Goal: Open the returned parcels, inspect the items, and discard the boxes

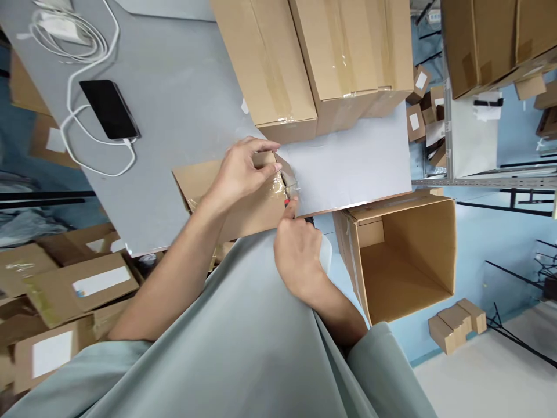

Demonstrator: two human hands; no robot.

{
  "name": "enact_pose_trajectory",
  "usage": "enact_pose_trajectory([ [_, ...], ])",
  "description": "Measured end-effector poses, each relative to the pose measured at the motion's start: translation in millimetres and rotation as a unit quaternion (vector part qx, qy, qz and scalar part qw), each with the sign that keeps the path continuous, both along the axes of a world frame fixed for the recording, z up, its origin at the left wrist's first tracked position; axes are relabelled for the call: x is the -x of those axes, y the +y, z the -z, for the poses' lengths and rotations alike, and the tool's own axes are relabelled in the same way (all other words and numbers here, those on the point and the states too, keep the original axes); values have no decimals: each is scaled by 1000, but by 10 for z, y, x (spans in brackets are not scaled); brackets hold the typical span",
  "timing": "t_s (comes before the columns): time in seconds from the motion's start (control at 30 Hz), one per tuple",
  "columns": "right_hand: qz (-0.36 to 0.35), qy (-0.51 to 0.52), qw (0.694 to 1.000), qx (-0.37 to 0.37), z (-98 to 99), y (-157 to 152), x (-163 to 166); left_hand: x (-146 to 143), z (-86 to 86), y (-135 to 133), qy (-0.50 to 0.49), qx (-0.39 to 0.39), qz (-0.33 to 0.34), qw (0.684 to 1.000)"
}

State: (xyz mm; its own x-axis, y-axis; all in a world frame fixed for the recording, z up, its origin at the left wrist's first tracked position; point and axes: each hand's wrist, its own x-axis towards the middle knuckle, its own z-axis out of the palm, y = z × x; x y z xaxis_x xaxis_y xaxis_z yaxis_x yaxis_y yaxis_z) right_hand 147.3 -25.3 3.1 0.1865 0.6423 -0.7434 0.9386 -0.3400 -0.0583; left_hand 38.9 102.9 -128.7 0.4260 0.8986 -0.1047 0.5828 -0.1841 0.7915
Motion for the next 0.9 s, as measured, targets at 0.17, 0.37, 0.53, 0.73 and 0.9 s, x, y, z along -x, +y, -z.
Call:
enact_pose_trajectory([
  [0.17,23,0,1000,-2,55,-9,48,23,82,22,-5,-9,9,1000],
  [0.37,19,-1,1000,5,-53,-439,-53,7,56,-5,-10,-24,4,1000],
  [0.53,104,10,983,-148,-1,-690,-383,441,-191,-462,3,-96,-98,991],
  [0.73,272,98,925,-248,1174,-540,-1128,1009,63,-1209,62,-68,-235,968],
  [0.9,388,281,839,-257,2331,-238,-1271,1249,302,-1245,68,-57,-270,959],
])
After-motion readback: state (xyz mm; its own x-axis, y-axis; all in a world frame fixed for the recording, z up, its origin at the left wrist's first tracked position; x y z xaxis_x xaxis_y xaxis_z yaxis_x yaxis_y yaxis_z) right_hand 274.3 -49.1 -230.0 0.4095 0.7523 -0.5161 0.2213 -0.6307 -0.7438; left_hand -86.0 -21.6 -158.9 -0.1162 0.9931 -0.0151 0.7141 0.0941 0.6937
